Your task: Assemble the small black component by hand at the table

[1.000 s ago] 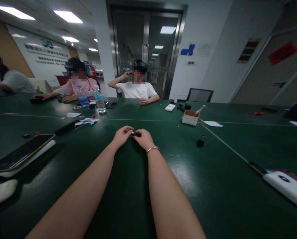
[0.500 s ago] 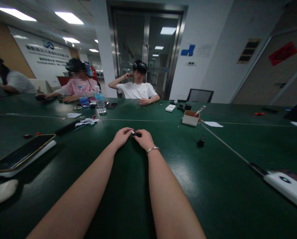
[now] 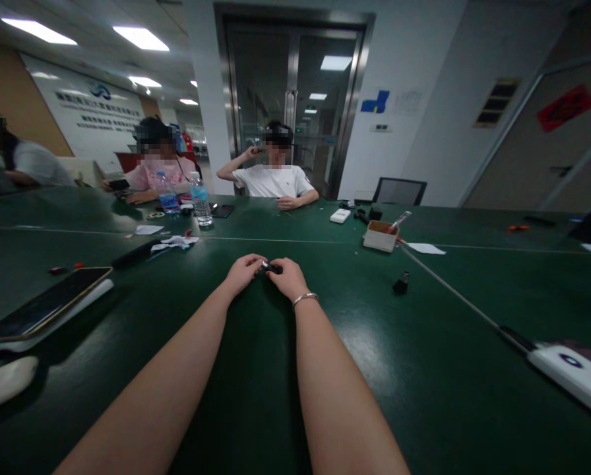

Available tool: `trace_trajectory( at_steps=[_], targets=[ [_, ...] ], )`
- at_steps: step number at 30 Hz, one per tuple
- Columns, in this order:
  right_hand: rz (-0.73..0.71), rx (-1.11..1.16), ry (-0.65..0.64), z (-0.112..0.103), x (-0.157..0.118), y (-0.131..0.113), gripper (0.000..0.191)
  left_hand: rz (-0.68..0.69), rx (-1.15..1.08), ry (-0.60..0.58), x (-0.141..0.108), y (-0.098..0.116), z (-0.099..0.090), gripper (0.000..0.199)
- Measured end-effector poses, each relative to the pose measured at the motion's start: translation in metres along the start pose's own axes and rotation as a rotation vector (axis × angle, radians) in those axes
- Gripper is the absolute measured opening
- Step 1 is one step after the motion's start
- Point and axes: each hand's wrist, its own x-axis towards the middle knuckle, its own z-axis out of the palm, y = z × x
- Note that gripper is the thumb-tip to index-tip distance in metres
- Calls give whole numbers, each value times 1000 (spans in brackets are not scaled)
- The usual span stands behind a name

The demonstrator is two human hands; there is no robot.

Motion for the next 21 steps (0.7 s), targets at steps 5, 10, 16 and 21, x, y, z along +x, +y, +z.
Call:
trace_trajectory(
  at_steps=[5, 10, 16, 21],
  targets=[
    [-5, -4, -4, 0, -1, -1, 24, -24, 27, 1, 1, -2, 0, 25],
    [2, 0, -5, -1, -1, -2, 24, -5, 52, 32, 0, -5, 0, 26],
    [4, 4, -10, -1, -1, -2, 25, 6, 70, 10, 3, -5, 1, 26],
    [26, -1, -13, -1, 0, -2, 26, -49, 12, 0, 2, -2, 1, 25]
  ],
)
